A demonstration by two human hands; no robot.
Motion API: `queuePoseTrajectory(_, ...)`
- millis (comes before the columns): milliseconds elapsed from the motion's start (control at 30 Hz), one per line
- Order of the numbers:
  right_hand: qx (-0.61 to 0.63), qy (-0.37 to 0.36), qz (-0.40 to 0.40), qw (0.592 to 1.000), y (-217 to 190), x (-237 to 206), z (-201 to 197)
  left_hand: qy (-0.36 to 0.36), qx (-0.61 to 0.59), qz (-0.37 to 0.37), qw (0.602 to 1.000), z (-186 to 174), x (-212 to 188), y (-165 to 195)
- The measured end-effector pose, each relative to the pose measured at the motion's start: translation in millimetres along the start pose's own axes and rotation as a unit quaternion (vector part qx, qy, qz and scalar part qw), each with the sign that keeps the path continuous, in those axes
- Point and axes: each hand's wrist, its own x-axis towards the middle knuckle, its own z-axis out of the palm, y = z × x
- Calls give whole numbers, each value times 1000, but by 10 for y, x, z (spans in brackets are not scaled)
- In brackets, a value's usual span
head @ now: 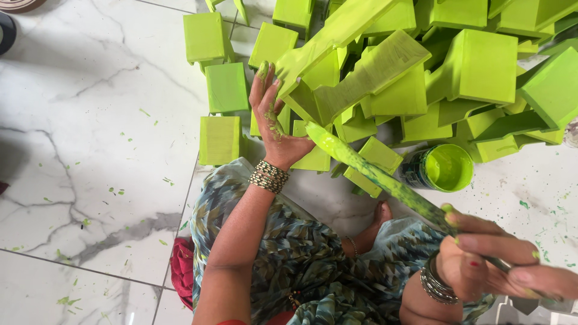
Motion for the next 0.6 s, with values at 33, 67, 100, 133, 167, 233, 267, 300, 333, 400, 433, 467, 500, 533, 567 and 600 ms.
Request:
queuePoseTrajectory(33,2,-8,12,1000,-32,-17,3,2,6,6,1000,7,-1,5)
queuePoseTrajectory(67,3,-15,25,1000,-34,-24,9,-1,11,0,1000,3,-2,10)
queuePoseTrajectory(100,-8,-48,50,998,-78,-22,-6,-3,17,-5,1000,-5,1,13)
queuePoseTrajectory(133,-18,-62,63,996,-97,-12,-19,-5,23,-11,1000,-18,4,14)
queuePoseTrajectory(167,-29,-76,75,994,-134,3,-38,-5,25,-16,1000,-33,9,14)
queuePoseTrajectory(233,-56,-67,73,994,-181,35,-71,-7,28,-28,999,-59,14,14)
queuePoseTrajectory(267,-71,-62,71,993,-193,43,-78,-2,27,-22,999,-62,17,14)
queuePoseTrajectory(300,-85,-56,69,992,-204,50,-85,3,26,-15,1000,-62,23,13)
queuePoseTrajectory(333,-87,-50,61,993,-200,43,-82,7,25,-9,1000,-59,26,15)
queuePoseTrajectory(400,-76,-38,37,996,-188,15,-68,7,26,-8,1000,-54,25,23)
queuePoseTrajectory(433,-69,-31,36,997,-192,-8,-60,8,27,-6,1000,-53,29,25)
queuePoseTrajectory(467,-62,-24,34,997,-175,-28,-45,9,28,-7,1000,-55,31,28)
queuePoseTrajectory(500,-60,-18,46,997,-184,-53,-29,10,28,-9,1000,-57,31,31)
queuePoseTrajectory(533,-64,-10,48,997,-172,-60,-13,11,28,-11,999,-58,30,33)
queuePoseTrajectory(567,-69,-2,51,996,-184,-74,11,12,26,-11,1000,-61,30,32)
queuePoseTrajectory(600,-78,10,45,996,-176,-60,30,12,24,-10,1000,-62,30,30)
